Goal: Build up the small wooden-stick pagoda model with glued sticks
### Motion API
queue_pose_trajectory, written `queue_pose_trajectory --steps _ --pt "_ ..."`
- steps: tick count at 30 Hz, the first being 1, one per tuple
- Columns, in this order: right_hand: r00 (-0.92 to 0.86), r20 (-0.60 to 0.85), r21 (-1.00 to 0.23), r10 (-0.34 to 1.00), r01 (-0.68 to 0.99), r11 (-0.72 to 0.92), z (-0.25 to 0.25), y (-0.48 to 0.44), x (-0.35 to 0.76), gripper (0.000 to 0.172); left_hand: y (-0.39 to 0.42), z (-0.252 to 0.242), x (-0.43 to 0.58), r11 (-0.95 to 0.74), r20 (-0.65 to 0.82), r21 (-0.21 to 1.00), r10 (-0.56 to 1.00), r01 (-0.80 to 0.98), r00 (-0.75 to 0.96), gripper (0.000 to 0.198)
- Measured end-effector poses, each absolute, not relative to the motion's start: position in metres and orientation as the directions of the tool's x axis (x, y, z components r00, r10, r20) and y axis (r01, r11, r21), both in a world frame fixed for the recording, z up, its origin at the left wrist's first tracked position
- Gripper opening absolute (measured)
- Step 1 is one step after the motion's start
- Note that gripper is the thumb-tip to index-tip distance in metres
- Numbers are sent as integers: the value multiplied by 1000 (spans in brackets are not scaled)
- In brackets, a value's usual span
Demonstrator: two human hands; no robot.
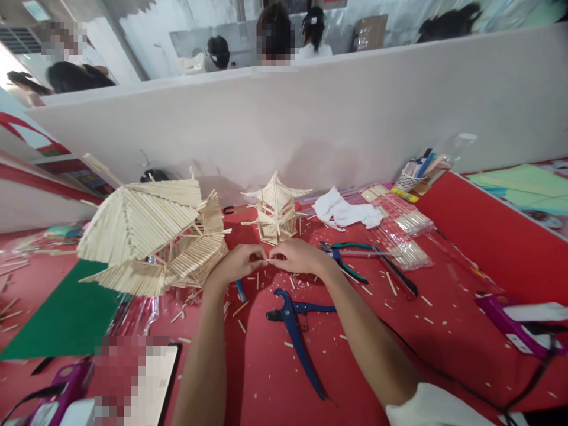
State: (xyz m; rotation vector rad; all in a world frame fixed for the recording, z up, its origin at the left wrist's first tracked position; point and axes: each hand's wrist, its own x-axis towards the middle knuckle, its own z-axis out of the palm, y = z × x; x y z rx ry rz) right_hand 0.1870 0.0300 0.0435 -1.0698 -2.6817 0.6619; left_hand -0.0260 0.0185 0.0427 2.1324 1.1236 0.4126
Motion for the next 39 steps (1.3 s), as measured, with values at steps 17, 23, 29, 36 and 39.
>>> queue_pose_trajectory --steps 17,23,29,36,39 --pt "-747 -43 -429 663 613 663 40 30 184 23 24 30 -29 -316 -65 755 836 575 545 12" --pt "-773 -30 -483 634 567 668 45 27 182 19 18 42 -30 -314 -75 780 811 541 580 9" --pt "-775 -16 -467 632 565 681 49 24 177 21 15 48 -32 -309 -88 773 813 554 576 12" --pt "-787 -51 -456 615 566 687 49 23 176 23 14 49 -31 -272 -167 764 793 585 586 8" --pt "-793 -51 -461 608 558 690 50 22 175 22 14 45 -34 -246 -217 764 773 597 596 10"
